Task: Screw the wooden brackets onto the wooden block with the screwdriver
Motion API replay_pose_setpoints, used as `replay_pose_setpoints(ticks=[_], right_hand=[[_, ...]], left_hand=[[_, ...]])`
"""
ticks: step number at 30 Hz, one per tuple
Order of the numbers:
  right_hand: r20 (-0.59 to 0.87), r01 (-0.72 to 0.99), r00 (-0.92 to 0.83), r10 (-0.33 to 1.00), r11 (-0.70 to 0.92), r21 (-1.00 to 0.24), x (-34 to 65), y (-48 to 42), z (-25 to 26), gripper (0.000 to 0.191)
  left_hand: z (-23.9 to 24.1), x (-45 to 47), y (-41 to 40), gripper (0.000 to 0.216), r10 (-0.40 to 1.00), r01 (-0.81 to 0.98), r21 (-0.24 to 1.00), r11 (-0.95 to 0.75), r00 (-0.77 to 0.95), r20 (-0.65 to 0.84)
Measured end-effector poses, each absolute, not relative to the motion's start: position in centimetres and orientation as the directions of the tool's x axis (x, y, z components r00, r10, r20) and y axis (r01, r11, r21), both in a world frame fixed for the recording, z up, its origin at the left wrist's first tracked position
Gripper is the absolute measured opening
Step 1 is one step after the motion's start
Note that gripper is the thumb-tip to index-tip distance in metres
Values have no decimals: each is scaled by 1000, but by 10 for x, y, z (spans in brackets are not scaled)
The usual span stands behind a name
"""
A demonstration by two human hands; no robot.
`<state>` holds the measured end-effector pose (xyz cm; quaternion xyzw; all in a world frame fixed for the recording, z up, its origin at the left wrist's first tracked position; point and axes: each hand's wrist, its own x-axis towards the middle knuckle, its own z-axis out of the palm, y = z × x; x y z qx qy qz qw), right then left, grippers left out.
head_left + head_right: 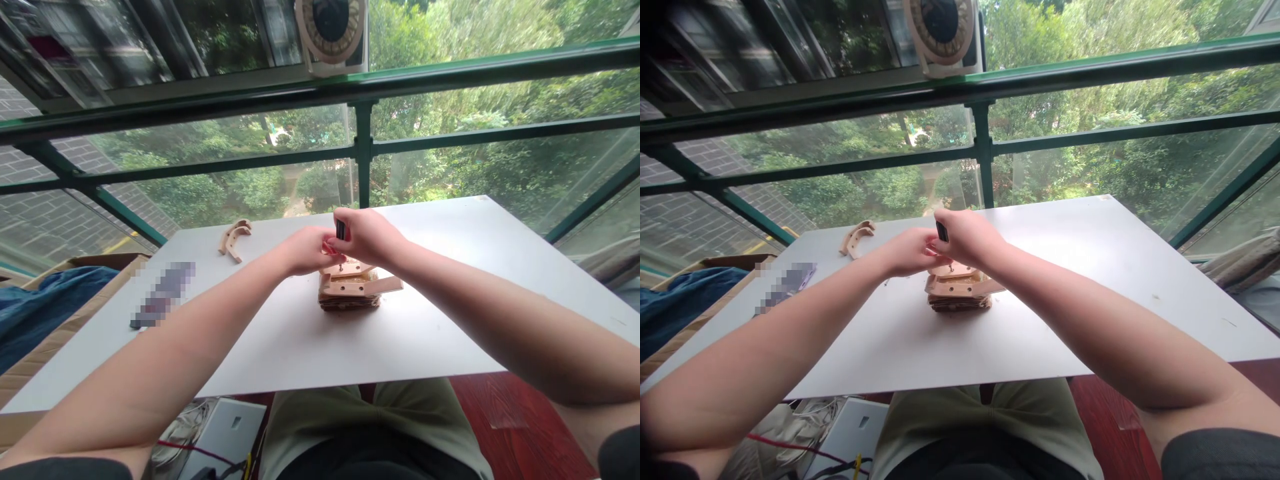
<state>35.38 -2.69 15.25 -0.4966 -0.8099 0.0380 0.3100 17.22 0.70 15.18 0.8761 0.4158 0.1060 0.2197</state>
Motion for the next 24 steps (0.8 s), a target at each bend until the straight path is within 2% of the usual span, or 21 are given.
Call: replay_pose_setpoints(ticks=[6, 12, 17, 24], right_hand=[[442, 803, -324, 837, 490, -340, 352, -28, 155, 21], [429, 766, -373, 823, 534, -358, 354, -32, 160, 19], [428, 636, -465, 775, 629, -448, 360, -36, 169, 29], [389, 637, -466, 795, 607, -476, 364, -38, 174, 35]], left_hand=[[140, 167, 5, 24, 795, 652, 523, -549, 601, 85], [138, 165, 4, 16, 776, 656, 445, -610, 608, 168], [136, 165, 1, 22, 773, 641, 473, -605, 615, 155], [137, 163, 0, 25, 771, 615, 522, -591, 622, 140]])
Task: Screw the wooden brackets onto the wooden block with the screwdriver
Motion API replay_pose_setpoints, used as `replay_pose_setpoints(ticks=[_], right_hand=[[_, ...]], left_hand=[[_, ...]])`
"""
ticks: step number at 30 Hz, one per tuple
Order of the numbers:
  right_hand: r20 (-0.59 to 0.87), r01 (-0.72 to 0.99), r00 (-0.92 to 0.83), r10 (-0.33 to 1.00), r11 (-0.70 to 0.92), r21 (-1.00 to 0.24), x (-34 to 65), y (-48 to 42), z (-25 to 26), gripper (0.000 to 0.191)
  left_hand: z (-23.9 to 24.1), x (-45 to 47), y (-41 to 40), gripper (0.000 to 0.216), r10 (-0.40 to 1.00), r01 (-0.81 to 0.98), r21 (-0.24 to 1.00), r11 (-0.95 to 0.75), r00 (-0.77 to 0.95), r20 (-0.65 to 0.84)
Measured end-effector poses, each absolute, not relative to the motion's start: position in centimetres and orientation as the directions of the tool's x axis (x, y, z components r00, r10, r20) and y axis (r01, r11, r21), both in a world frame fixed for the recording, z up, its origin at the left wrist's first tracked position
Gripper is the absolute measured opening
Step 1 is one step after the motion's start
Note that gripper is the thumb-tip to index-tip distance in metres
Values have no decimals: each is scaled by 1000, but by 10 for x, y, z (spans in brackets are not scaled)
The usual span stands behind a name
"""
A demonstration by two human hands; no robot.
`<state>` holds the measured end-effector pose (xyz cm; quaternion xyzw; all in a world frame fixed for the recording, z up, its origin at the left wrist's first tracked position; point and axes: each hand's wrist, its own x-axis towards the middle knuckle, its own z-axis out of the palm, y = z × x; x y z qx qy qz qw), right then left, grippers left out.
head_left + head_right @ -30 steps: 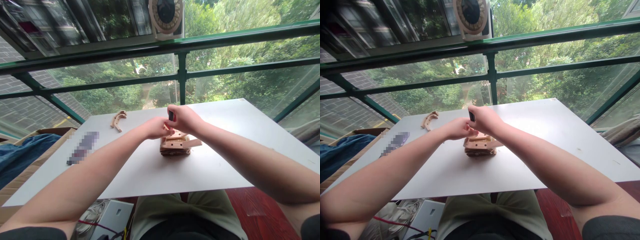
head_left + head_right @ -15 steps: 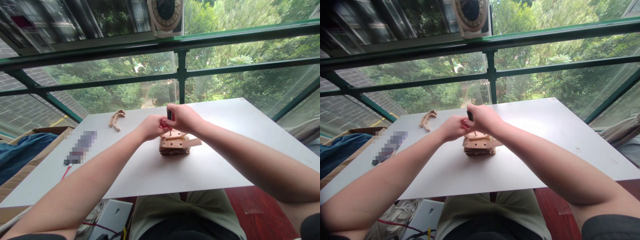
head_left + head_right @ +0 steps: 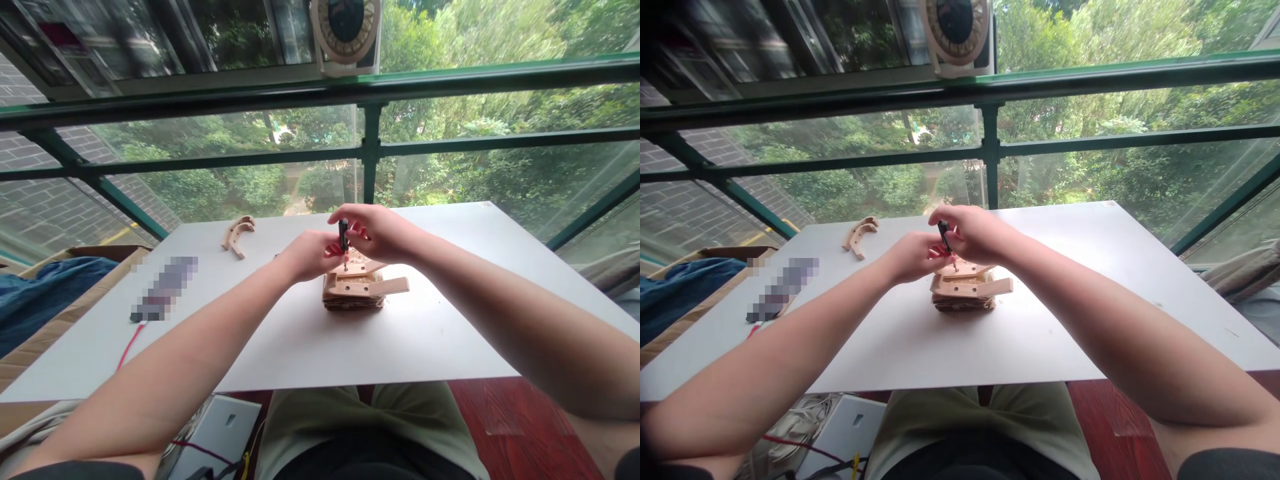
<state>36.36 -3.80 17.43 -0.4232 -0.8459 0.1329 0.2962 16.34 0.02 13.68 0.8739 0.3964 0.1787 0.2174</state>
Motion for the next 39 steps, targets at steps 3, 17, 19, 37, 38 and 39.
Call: replay_pose_setpoints(ticks=[3, 17, 19, 37, 38, 39], right_hand=[[418, 630, -465, 780, 624, -463, 364, -38, 173, 31], [433, 678, -392, 812, 573, -461, 361, -37, 173, 12], [432, 690, -378, 819, 560, -459, 361, -37, 173, 12], [451, 689, -407, 794, 591, -420, 357, -36, 172, 17], [461, 674, -418, 783, 607, -420, 357, -36, 171, 18], [468, 662, -427, 774, 620, -421, 358, -37, 171, 19]], left_hand=[[137, 162, 1, 25, 762, 606, 533, -591, 636, 121], [127, 158, -2, 32, 781, 503, 676, -539, 599, 177], [124, 158, -3, 37, 790, 464, 707, -534, 572, 221], [113, 164, -5, 47, 831, 199, 860, -469, 428, 354], [112, 164, -6, 47, 831, 192, 861, -471, 424, 360], [112, 164, -6, 47, 829, 187, 860, -474, 422, 366]])
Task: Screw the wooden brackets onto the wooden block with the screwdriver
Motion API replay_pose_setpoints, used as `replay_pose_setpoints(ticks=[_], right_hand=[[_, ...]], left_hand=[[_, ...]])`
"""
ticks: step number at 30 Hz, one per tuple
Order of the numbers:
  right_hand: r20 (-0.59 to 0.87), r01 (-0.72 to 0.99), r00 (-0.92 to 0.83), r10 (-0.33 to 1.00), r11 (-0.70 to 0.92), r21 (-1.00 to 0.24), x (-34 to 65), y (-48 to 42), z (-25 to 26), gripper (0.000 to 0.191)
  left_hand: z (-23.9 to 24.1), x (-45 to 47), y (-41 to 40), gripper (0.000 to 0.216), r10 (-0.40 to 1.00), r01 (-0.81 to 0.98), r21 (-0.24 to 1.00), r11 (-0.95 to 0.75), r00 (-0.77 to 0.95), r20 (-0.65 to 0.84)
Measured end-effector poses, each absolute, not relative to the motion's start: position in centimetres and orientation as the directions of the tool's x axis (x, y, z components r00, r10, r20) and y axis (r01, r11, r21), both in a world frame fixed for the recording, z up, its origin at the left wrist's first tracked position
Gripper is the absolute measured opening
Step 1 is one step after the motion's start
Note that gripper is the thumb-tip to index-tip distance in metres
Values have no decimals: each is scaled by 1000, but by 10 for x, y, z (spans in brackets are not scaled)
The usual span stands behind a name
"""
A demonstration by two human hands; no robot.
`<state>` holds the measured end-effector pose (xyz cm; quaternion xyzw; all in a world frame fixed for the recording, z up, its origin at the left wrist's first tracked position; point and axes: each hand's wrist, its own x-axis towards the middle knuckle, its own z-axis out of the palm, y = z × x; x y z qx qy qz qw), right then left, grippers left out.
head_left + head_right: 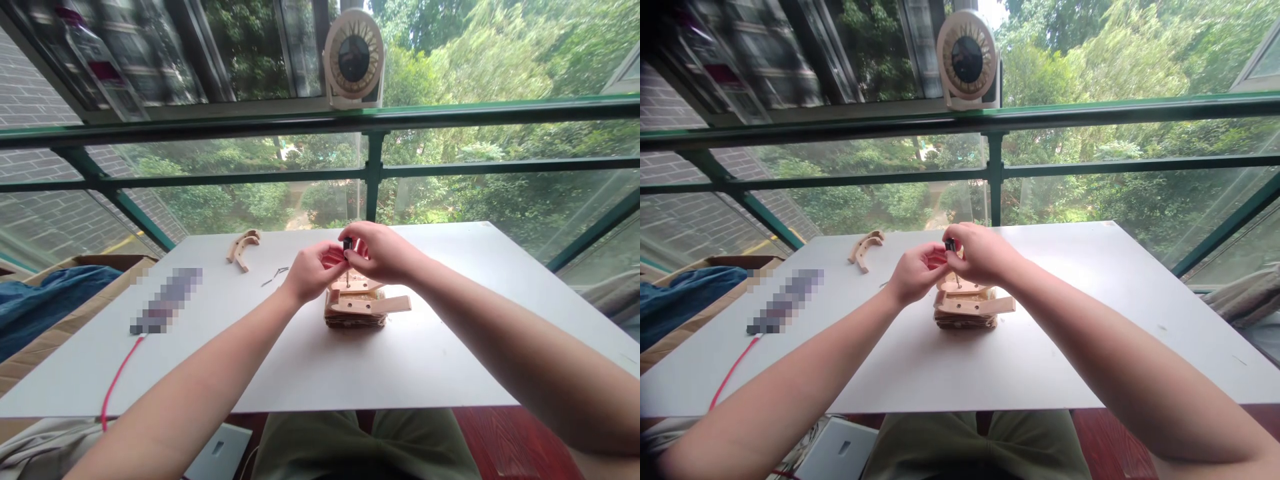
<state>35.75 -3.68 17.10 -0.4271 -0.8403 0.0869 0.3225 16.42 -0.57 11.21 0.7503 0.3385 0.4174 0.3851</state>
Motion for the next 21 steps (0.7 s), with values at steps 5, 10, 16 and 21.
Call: replay_pose_setpoints(ticks=[5, 10, 16, 21], right_hand=[[473, 646, -439, 764, 635, -424, 357, -37, 170, 23], [489, 659, -435, 756, 637, -399, 357, -35, 170, 22], [471, 688, -409, 781, 604, -403, 355, -34, 172, 17], [438, 702, -374, 818, 558, -443, 353, -36, 174, 12]], left_hand=[[113, 165, -7, 46, 826, 193, 854, -482, 425, 370], [113, 164, -7, 45, 822, 199, 850, -488, 432, 371], [114, 163, -9, 43, 817, 197, 849, -491, 442, 370], [116, 165, -11, 40, 809, 202, 839, -505, 449, 379]])
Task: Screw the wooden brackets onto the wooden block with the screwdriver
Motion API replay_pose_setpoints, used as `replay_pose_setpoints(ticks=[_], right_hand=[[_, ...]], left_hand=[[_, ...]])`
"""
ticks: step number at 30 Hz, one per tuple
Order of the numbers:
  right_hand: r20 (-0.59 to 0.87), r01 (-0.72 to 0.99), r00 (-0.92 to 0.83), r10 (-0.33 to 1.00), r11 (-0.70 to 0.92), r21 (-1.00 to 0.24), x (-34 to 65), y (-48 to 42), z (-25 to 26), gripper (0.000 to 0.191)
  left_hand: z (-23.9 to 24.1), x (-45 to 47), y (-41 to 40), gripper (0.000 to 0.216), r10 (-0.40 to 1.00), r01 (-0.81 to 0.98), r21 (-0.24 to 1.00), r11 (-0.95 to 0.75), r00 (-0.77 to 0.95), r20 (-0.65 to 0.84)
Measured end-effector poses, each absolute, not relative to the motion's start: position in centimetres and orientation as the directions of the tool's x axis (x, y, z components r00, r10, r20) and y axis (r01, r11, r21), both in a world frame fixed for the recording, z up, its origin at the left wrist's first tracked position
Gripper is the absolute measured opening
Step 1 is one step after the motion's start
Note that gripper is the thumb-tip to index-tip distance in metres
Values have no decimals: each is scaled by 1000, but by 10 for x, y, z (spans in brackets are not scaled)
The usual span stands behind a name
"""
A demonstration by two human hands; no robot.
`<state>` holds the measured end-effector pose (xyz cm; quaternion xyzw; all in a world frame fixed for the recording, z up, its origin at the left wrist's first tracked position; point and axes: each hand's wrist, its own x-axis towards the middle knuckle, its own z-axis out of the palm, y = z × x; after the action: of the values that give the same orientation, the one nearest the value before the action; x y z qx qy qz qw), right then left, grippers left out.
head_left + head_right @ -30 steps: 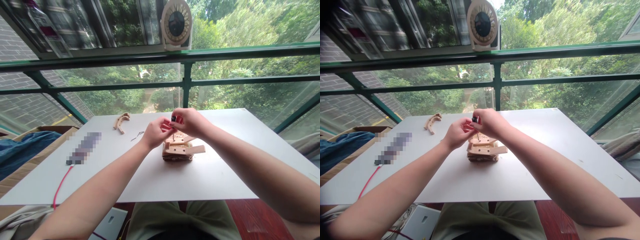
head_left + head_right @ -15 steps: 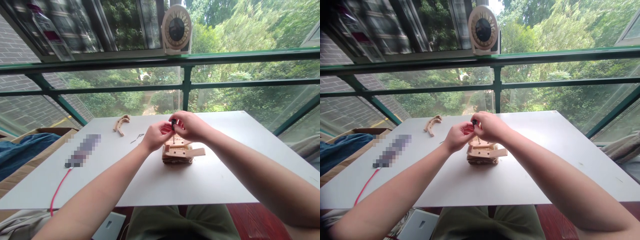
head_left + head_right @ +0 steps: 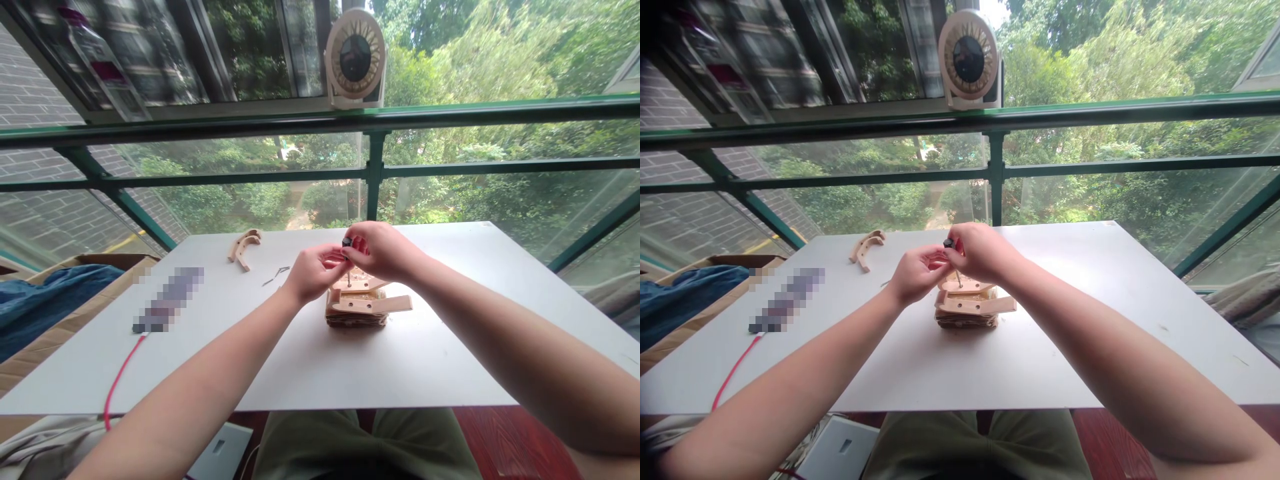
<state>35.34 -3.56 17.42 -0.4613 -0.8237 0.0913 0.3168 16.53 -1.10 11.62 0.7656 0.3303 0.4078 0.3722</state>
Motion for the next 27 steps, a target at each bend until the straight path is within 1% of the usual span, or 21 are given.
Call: replay_pose_setpoints(ticks=[7, 13, 18, 21, 27], right_hand=[[423, 702, -329, 844, 519, -488, 353, -35, 172, 14], [438, 703, -343, 831, 536, -468, 356, -36, 171, 13], [441, 671, -377, 814, 569, -476, 356, -38, 173, 25], [434, 671, -387, 813, 572, -472, 355, -38, 174, 22], [430, 699, -355, 830, 541, -468, 354, -35, 173, 15]], left_hand=[[109, 168, -5, 43, 825, 156, 842, -516, 357, 439], [107, 168, -4, 37, 815, 124, 846, -519, 371, 445], [108, 168, -5, 39, 815, 100, 856, -508, 377, 439], [108, 169, -5, 39, 818, 86, 863, -498, 377, 434], [109, 170, -6, 36, 819, 83, 871, -485, 392, 419]])
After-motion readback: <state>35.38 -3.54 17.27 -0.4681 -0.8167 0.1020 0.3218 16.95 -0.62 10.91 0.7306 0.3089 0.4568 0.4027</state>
